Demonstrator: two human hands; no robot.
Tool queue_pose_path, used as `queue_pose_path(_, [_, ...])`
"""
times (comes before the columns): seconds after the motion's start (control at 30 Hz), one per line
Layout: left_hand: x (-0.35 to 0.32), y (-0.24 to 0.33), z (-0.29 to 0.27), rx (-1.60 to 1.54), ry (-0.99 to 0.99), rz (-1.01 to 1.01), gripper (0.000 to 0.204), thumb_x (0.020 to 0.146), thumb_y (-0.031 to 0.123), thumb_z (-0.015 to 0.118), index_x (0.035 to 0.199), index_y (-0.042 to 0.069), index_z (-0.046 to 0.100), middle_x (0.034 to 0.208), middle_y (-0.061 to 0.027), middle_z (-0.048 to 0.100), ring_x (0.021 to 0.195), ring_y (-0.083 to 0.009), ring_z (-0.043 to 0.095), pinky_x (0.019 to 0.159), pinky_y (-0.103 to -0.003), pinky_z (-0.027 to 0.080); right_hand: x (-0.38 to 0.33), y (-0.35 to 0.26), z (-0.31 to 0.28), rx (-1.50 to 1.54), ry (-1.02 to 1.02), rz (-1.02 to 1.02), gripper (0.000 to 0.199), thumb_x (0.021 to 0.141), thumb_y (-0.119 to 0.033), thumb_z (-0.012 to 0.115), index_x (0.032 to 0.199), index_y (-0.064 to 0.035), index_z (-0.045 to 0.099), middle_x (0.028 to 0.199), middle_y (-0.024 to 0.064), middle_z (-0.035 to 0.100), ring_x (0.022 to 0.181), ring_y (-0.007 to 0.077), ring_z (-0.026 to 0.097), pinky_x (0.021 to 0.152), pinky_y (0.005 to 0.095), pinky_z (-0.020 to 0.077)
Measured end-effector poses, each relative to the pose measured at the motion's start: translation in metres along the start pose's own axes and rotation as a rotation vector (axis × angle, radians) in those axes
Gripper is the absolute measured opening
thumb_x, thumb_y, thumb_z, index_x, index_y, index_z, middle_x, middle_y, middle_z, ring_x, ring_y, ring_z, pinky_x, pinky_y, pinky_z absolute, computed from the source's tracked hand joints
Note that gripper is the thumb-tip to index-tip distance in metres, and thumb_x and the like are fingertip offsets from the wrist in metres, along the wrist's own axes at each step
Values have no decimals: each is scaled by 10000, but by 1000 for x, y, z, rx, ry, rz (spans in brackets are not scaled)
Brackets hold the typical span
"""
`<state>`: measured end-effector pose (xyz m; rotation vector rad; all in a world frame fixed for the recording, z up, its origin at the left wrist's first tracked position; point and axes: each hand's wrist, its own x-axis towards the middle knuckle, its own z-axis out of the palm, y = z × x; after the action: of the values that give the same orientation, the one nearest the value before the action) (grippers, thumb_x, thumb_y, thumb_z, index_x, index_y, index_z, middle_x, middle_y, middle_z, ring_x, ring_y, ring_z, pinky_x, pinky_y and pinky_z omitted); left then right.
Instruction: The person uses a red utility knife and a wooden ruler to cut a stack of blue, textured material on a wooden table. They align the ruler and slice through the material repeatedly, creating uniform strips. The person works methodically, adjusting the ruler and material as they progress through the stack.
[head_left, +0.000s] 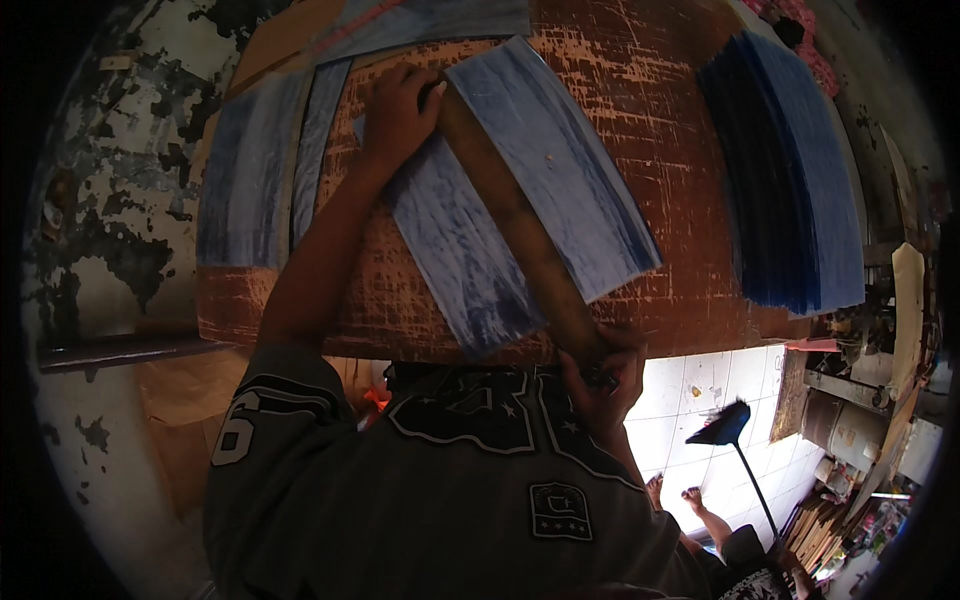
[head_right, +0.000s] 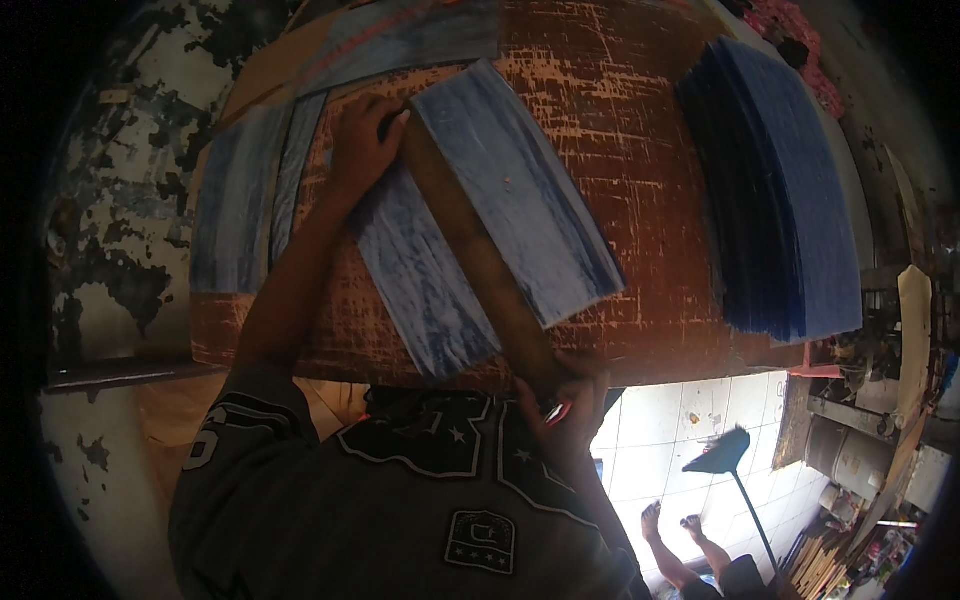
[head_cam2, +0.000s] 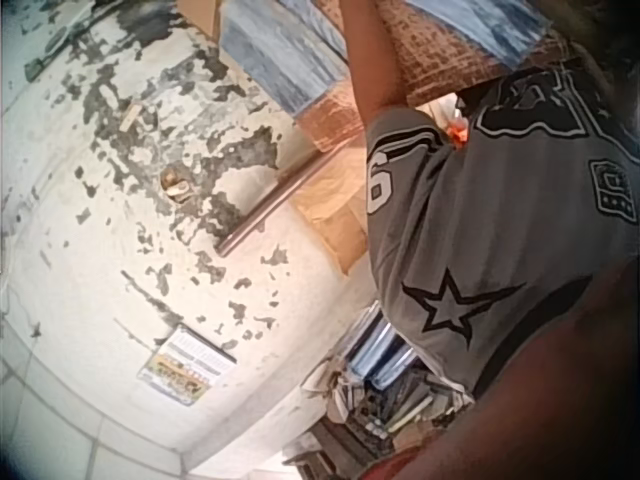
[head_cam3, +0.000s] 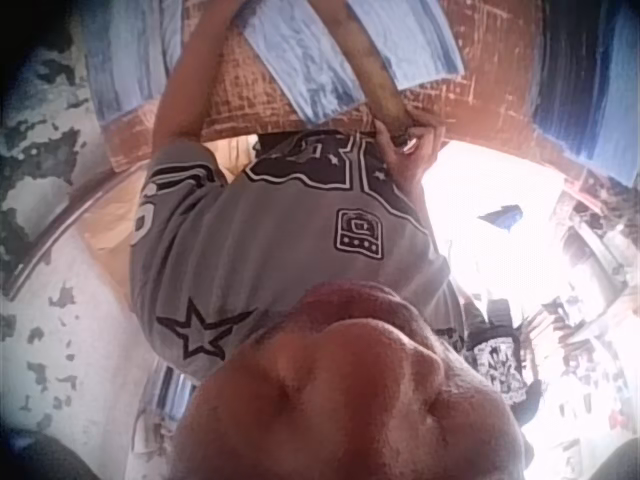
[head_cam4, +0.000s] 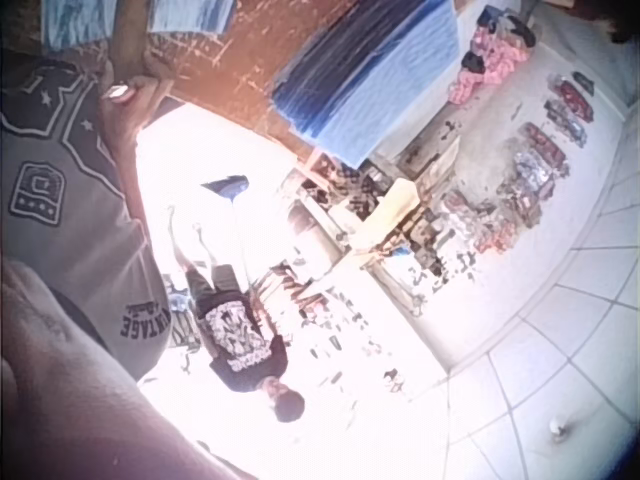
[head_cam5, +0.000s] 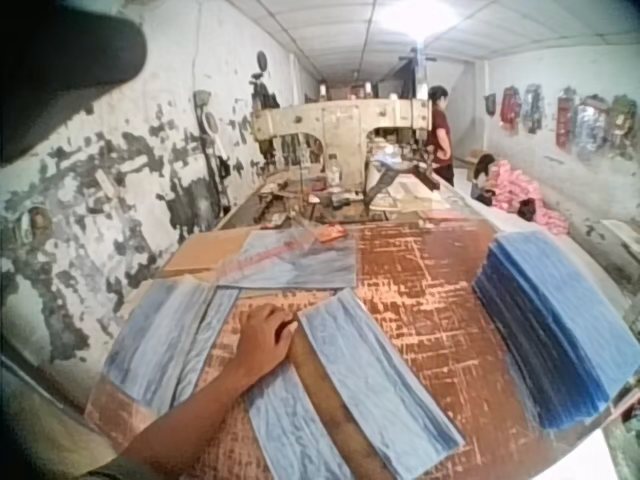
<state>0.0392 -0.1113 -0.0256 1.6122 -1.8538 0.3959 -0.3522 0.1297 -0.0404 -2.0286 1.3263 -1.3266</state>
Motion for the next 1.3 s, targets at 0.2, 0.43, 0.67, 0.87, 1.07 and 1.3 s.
queue_pose_path(0.2, [1, -2, -1, -32, 0, 20, 271, 987, 298, 722, 1141, 79, 764, 1152, -83, 695, 1130, -299, 641, 1026, -462, 413, 1, -3, -1, -4, 0, -1, 482, 778, -76, 937, 918, -47, 477, 1143, 225, 646, 1066, 392, 670, 856, 455, 556])
queue_pose_path(0.43, [0, -3, 3, -30, 1, 19, 287, 983, 309, 704, 1137, 75, 767, 1119, -116, 689, 1094, -323, 644, 1014, -496, 437, -1, -3, -3, 8, -12, -2, 484, 773, -61, 936, 920, -38, 476, 1143, 230, 643, 1077, 392, 671, 852, 449, 559])
queue_pose_path(0.67, [6, -17, 10, -8, 55, 128, 278, 983, 314, 702, 1143, 97, 772, 1116, -114, 711, 1067, -342, 679, 964, -489, 478, -2, -4, 0, 16, 17, 46, 500, 763, -80, 942, 909, -59, 464, 1204, 206, 666, 1124, 394, 659, 902, 484, 551])
queue_pose_path(0.87, [2, -21, 12, -46, 6, 74, 299, 991, 360, 702, 1155, 121, 777, 1128, -78, 707, 1076, -324, 672, 971, -505, 460, 3, -6, -3, 22, 11, 7, 494, 766, -91, 942, 895, -54, 466, 1193, 222, 664, 1122, 405, 663, 887, 488, 559])
queue_pose_path(1.07, [3, -18, 9, -33, 16, 77, 300, 995, 359, 697, 1163, 123, 774, 1127, -80, 706, 1072, -321, 670, 973, -504, 449, 4, -7, -3, 20, 14, -3, 494, 760, -92, 945, 892, -55, 470, 1178, 223, 665, 1080, 380, 672, 852, 466, 559])
queue_pose_path(1.3, [4, -18, 8, -54, 6, 76, 309, 992, 363, 694, 1169, 122, 773, 1128, -81, 708, 1072, -330, 670, 983, -515, 446, 1, -4, -2, 13, 21, 22, 511, 751, -101, 956, 882, -62, 463, 1184, 212, 670, 1066, 368, 675, 848, 450, 556])
